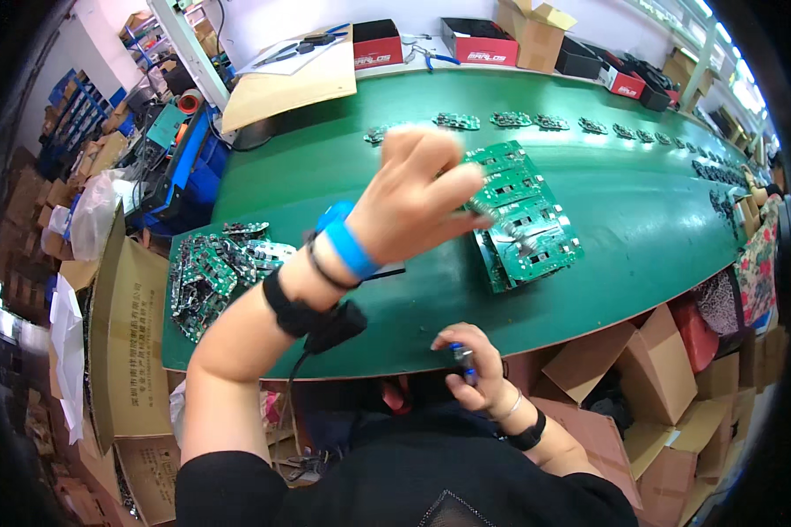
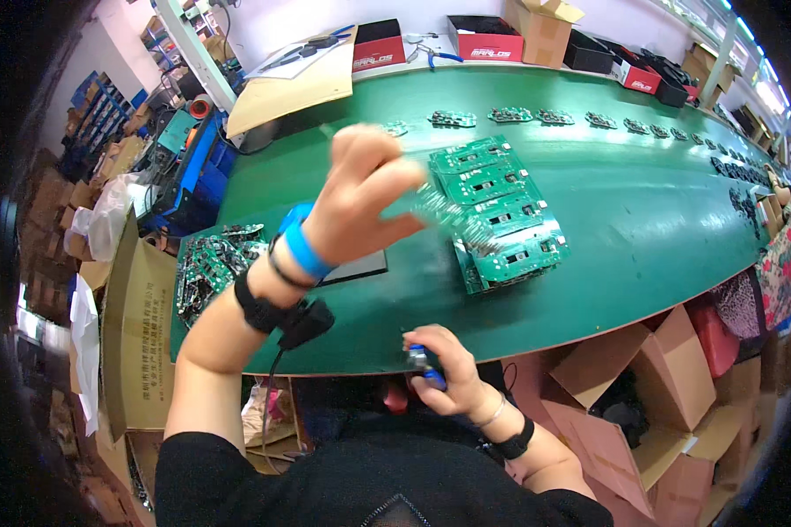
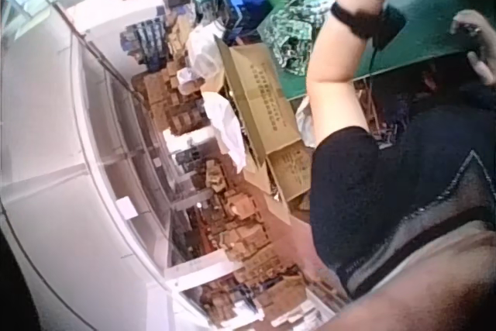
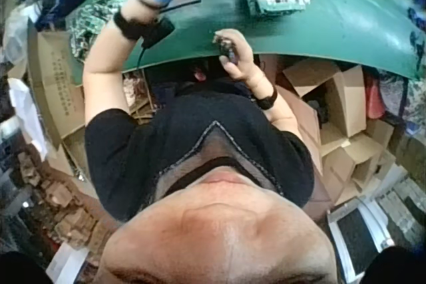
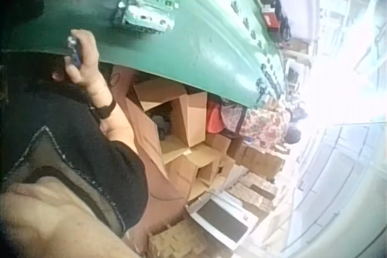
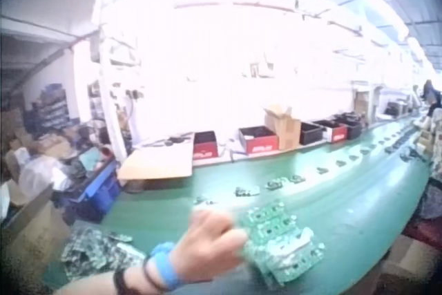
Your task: Assembling and processing printed circuit boards by clipping component leads.
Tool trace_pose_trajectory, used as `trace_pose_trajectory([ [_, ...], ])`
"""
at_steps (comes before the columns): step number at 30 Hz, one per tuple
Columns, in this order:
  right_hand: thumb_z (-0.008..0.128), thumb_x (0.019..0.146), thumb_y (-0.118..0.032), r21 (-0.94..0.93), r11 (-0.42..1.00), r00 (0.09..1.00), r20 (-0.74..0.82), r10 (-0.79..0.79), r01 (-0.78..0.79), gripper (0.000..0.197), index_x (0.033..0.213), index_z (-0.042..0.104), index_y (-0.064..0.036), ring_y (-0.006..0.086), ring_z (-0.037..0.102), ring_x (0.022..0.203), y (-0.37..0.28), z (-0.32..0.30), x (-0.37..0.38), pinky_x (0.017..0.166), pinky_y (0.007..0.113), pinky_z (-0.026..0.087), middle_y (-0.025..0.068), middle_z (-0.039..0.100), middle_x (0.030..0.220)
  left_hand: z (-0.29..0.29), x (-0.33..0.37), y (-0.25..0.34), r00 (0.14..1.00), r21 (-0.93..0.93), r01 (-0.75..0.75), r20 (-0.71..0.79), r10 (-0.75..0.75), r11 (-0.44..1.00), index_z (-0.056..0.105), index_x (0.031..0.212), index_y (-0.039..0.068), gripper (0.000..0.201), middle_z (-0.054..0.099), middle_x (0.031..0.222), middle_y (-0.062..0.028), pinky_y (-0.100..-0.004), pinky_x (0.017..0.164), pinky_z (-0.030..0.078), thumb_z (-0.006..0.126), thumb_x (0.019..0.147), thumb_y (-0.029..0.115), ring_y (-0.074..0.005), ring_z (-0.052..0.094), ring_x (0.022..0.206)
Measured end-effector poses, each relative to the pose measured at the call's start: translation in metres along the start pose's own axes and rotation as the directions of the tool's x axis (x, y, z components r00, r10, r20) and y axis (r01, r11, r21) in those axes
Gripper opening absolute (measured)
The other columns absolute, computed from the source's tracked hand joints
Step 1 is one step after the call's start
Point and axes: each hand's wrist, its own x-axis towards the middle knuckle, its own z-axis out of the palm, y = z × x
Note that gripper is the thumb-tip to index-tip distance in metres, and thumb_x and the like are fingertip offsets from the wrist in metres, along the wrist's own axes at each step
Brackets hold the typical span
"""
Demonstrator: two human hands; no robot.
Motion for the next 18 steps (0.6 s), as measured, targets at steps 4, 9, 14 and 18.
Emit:
trace_pose_trajectory([
  [4,0.053,0.080,-0.012,0.501,0.856,0.914,-0.275,0.298,-0.128,0.047,0.122,0.039,0.0006,0.0216,0.054,0.093,0.000,0.010,-0.012,0.084,0.037,0.044,0.0135,0.052,0.105,-0.041,-0.068,0.023,0.998,0.119,-0.056,-0.022,0.059,0.991,0.053,0.085,0.011,0.034,0.041,0.085,-0.0063,-0.0413,0.072,0.040,0.066,0.053,0.012,-0.0234,0.044,0.077],
  [9,0.052,0.091,-0.023,0.886,0.265,0.780,0.154,0.607,-0.381,0.045,0.128,0.035,-0.0035,0.0229,0.055,0.098,0.001,0.010,0.024,0.088,0.038,0.044,0.0172,0.055,0.110,-0.068,-0.121,0.062,0.994,0.140,-0.106,0.047,0.100,0.984,0.054,0.082,0.014,0.029,0.039,0.083,-0.0032,-0.0391,0.073,0.043,0.063,0.054,0.015,-0.0201,0.043,0.078],
  [14,0.063,0.077,0.000,0.813,0.243,0.683,0.238,0.691,-0.529,0.051,0.123,0.039,-0.0038,0.0225,0.059,0.094,-0.005,0.029,0.043,0.086,0.035,0.047,0.0140,0.055,0.105,-0.070,-0.141,0.084,0.994,0.152,-0.106,0.033,0.103,0.983,0.053,0.082,0.018,0.026,0.040,0.085,-0.0019,-0.0400,0.079,0.041,0.064,0.059,0.014,-0.0188,0.047,0.084],
  [18,0.060,0.076,0.005,0.861,0.300,0.742,0.124,0.659,-0.411,0.051,0.122,0.039,-0.0044,0.0199,0.060,0.089,-0.001,0.039,0.056,0.083,0.032,0.047,0.0121,0.059,0.096,-0.068,-0.151,0.094,0.973,0.307,0.231,-0.105,-0.208,0.923,0.053,0.091,0.017,0.026,0.041,0.104,-0.0080,-0.0465,0.089,0.038,0.065,0.069,0.007,-0.0268,0.045,0.107],
])
